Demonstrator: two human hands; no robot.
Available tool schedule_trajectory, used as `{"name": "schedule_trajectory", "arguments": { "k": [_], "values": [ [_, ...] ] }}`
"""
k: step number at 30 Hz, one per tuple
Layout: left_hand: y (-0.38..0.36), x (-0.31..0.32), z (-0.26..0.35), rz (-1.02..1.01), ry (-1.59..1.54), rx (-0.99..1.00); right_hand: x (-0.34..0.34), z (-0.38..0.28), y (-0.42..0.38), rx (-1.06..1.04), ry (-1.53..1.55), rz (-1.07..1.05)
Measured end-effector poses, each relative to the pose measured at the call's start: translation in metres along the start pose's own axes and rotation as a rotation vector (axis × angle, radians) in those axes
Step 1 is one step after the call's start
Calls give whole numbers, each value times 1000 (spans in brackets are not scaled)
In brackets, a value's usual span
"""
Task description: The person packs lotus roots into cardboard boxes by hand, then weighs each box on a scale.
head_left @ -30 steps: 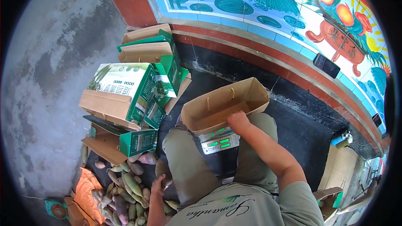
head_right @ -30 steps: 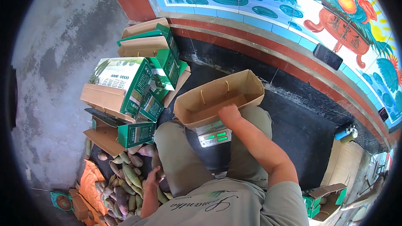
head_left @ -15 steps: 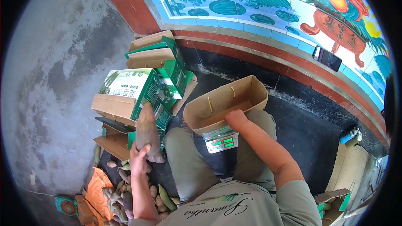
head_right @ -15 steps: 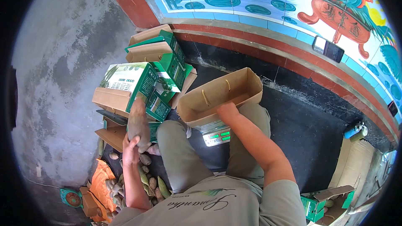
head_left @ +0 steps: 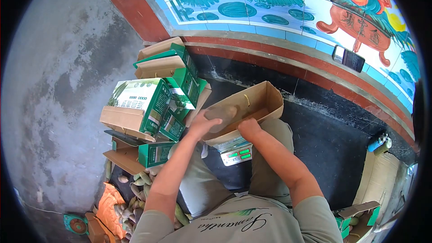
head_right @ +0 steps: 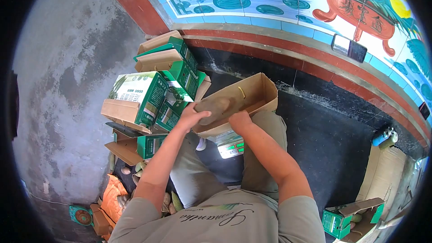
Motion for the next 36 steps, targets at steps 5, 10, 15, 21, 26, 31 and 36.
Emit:
{"name": "schedule_trajectory", "arguments": {
  "k": [5, 10, 15, 21, 26, 31, 36],
  "values": [
    [21, 38, -9, -127, 362, -56, -6, 0, 0, 0, 35, -5],
    [31, 59, -26, -151, 471, -97, -5, 0, -1, 17, 34, -12],
    [36, 67, -42, -166, 427, -51, -7, 1, -2, 6, 54, 20],
    [36, 87, -60, -323, 426, 88, -10, 0, -1, 23, 25, 26],
    [27, 86, -44, -345, 369, 107, -5, 0, 4, 23, -15, -8],
    [-20, 37, 8, -125, 197, 317, 11, 6, 5, -24, -84, 60],
    [-93, -59, 16, 335, 16, 525, 9, 7, 4, 12, -76, 70]
  ]
}}
Point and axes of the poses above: each hand's wrist, its own y-axis towards the middle knuckle, its own x-axis out of the palm, z = x × y, the point moved 4 cm from there along y, towards the middle knuckle, and after that the axes turned 4 degrees about -y, right-handed, at the moved point
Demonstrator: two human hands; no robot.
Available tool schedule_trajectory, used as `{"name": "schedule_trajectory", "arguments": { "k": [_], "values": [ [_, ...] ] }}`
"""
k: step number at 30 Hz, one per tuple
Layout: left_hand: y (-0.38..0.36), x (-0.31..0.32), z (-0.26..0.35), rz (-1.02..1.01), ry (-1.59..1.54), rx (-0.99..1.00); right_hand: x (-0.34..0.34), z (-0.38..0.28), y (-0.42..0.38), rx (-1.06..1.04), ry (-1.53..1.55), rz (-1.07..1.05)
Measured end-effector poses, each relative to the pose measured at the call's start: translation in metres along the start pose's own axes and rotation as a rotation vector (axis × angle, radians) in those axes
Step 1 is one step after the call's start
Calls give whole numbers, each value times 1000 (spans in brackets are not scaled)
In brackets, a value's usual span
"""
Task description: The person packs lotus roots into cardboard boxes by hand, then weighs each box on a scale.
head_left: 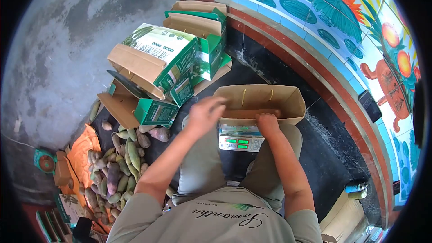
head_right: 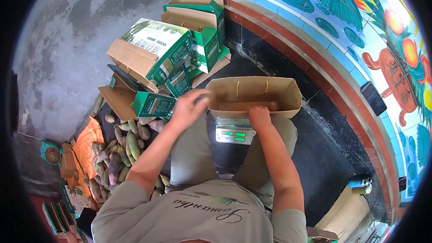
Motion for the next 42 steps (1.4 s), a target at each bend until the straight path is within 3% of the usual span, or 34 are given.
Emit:
{"name": "schedule_trajectory", "arguments": {
  "k": [5, 7, 11, 15, 19, 25, 27, 29, 33, 36, 37, 40, 42],
  "values": [
    [-80, -88, -82, 351, 126, -249, -23, -2, -3, 11, 117, 39],
    [-137, -105, -138, 310, 289, -351, -29, -3, -5, 17, 153, 71],
    [-281, -99, -236, 39, 542, -800, -52, -5, -11, -2, 232, 161],
    [-413, -83, -268, -258, 524, -1327, -83, 4, -18, 59, 337, 336],
    [-497, -75, -258, -505, 618, -1541, -107, 23, -33, 180, 413, 445],
    [-511, -63, -198, -624, 443, -1653, -114, 61, -58, 419, 432, 420],
    [-563, -40, -237, -709, 486, -1652, -101, 76, -64, 498, 454, 350],
    [-568, -35, -228, -793, 491, -1706, -93, 83, -66, 559, 491, 266],
    [-556, -48, -204, -642, 606, -1596, -97, 82, -65, 486, 457, 204],
    [-594, -36, -236, -799, 585, -1533, -88, 88, -66, 412, 434, 224],
    [-556, -43, -201, -743, 581, -1586, -88, 89, -67, 416, 452, 216],
    [-530, -31, -183, -956, 555, -1489, -96, 81, -66, 444, 474, 173],
    [-532, -23, -188, -989, 598, -1437, -96, 82, -66, 457, 474, 174]
  ]
}}
Point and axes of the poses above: each hand's wrist, its own y-axis towards the middle knuckle, its own x-axis out of the palm, z = x × y, the point moved 4 cm from there along y, towards the middle knuckle, and after that the axes turned 4 degrees about -y, right-handed, at the moved point
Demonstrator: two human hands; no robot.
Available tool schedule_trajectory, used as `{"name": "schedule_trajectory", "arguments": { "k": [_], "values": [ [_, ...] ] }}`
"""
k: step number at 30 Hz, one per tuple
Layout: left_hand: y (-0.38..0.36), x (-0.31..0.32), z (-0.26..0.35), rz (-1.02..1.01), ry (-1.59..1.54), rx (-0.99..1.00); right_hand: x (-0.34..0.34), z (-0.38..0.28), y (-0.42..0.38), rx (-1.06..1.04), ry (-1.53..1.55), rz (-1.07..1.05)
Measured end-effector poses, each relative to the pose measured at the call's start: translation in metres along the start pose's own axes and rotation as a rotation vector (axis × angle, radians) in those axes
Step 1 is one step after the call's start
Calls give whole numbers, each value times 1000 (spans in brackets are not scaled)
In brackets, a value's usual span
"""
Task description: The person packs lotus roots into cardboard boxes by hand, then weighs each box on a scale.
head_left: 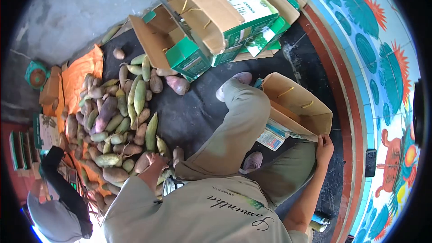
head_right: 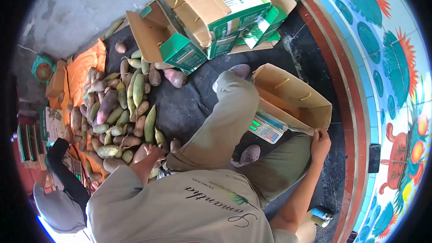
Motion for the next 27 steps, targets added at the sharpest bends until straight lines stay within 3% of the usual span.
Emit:
{"name": "schedule_trajectory", "arguments": {
  "k": [5, 8, 9, 12, 14, 16, 24, 27],
  "values": [
    [-16, -13, 27, 4, -5, 57, -1, 3, -1, -13, 13, -41],
    [1, 0, 23, -82, -140, -24, 1, 10, -2, -14, 29, -26],
    [-2, -5, 23, -8, -139, -24, 2, 11, -2, -1, 46, -39],
    [-27, -48, 25, -41, -169, 15, 2, 11, -3, -4, 31, -33],
    [11, -36, 8, 197, -328, 9, 3, 8, -3, -24, 20, -25],
    [25, -60, 3, 224, -524, -63, 5, 7, -3, -24, 20, -31],
    [6, -184, 32, 663, -1005, 90, 13, 13, 3, -41, 60, -26],
    [3, -215, 41, 732, -1270, 199, 14, -3, 5, -53, -29, -43]
  ]
}}
Point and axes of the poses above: each hand's wrist, its own y-axis towards the middle knuckle, its own x-axis out of the palm, z = x × y, the point moved 4 cm from there along y, towards the middle knuckle, and after that the axes turned 4 degrees about -y, right-handed, at the moved point
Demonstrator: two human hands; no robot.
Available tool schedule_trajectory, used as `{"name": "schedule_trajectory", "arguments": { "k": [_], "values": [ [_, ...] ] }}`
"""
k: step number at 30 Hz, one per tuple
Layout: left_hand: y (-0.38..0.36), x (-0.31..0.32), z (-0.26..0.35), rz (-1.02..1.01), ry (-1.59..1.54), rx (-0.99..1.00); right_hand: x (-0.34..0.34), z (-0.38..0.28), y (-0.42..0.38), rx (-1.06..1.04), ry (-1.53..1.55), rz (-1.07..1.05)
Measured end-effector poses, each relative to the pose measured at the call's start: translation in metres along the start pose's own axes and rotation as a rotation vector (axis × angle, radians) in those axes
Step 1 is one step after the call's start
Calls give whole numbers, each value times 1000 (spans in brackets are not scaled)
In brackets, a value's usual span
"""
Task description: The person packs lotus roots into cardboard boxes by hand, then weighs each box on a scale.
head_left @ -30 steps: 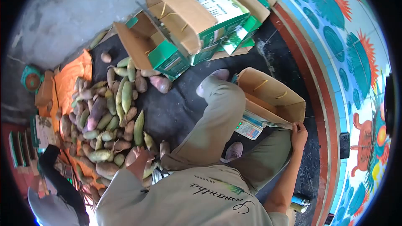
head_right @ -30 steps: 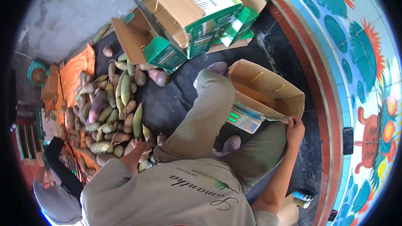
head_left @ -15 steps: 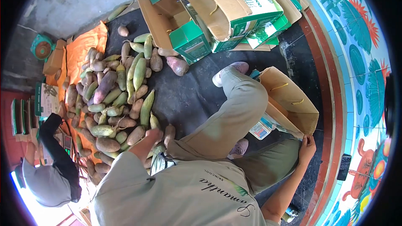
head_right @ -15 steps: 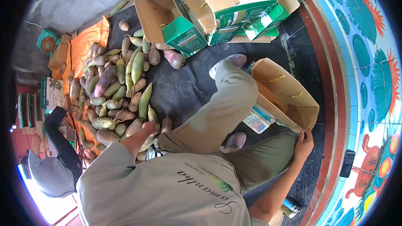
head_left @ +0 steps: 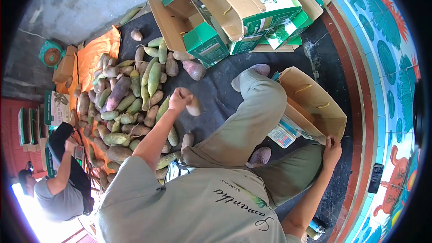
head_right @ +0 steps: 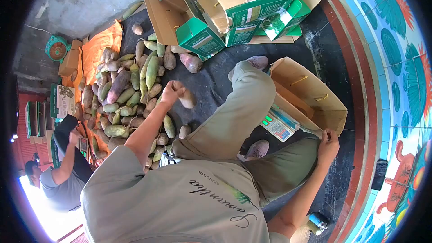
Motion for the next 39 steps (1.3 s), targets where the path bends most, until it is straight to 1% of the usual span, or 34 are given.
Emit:
{"name": "schedule_trajectory", "arguments": {
  "k": [3, 4, 6, 8, 9, 11, 12, 15, 16, 17, 18, 19, 20, 22, 23, 24, 25, 26, 27, 28, 29, 31, 32, 34, 36, 37, 38, 39],
  "values": [
    [2, -3, 48, 71, -167, 132, 10, -19, 5, -160, -35, 50],
    [-5, -6, 74, 64, -266, 135, 11, -36, 5, -202, -66, 67],
    [-7, -8, 105, 64, -461, 155, 25, -48, 8, -281, -56, 38],
    [-25, -9, 155, 56, -658, 188, 40, -59, 5, -362, -141, -28],
    [-37, -11, 184, -4, -709, 169, 49, -60, 4, -383, -180, -60],
    [-38, -6, 215, -30, -801, 235, 59, -62, 0, -397, -250, -107],
    [-44, -4, 237, -76, -734, 258, 62, -64, -1, -394, -281, -121],
    [-51, 24, 287, -229, -746, 337, 72, -59, 3, -377, -305, -154],
    [-59, 34, 308, -278, -691, 362, 74, -57, 4, -372, -301, -164],
    [-73, 48, 327, -324, -717, 394, 77, -56, 4, -365, -306, -164],
    [-65, 67, 334, -395, -667, 467, 79, -56, 4, -358, -311, -166],
    [-68, 83, 347, -427, -544, 476, 80, -56, 4, -355, -316, -170],
    [-74, 106, 356, -413, -570, 514, 80, -55, 4, -353, -313, -167],
    [-82, 148, 370, -482, -423, 554, 80, -57, 4, -366, -308, -166],
    [-86, 168, 373, -438, -299, 594, 80, -58, 6, -365, -304, -158],
    [-100, 180, 380, -405, -93, 592, 80, -58, 6, -365, -300, -154],
    [-112, 194, 381, -421, -168, 581, 81, -56, 4, -365, -297, -154],
    [-91, 238, 361, -433, -180, 533, 80, -56, 4, -367, -289, -155],
    [-94, 255, 358, -588, -184, 474, 79, -56, 5, -371, -280, -156],
    [-110, 256, 360, -636, -203, 434, 79, -56, 4, -378, -271, -159],
    [-117, 259, 358, -584, -106, 497, 80, -55, 4, -376, -286, -183],
    [-129, 254, 360, -478, 94, 615, 82, -52, 5, -373, -317, -228],
    [-130, 248, 355, -537, 10, 583, 83, -50, 5, -365, -324, -235],
    [-130, 218, 359, -511, -87, 748, 82, -51, 4, -346, -335, -250],
    [-118, 188, 351, -467, -218, 894, 81, -49, 5, -356, -310, -218],
    [-118, 159, 348, -413, -213, 908, 81, -48, 7, -361, -299, -201],
    [-112, 135, 340, -415, -185, 843, 81, -47, 7, -370, -291, -200],
    [-96, 120, 319, -415, -242, 828, 82, -46, 6, -378, -282, -201]
  ]
}}
Point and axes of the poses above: each hand's wrist, its own y-axis towards the middle knuckle, its own x-axis out of the palm, z = x × y, the point moved 4 cm from there along y, towards the middle knuckle, and after that the axes turned 4 degrees about -y, right-handed, at the moved point
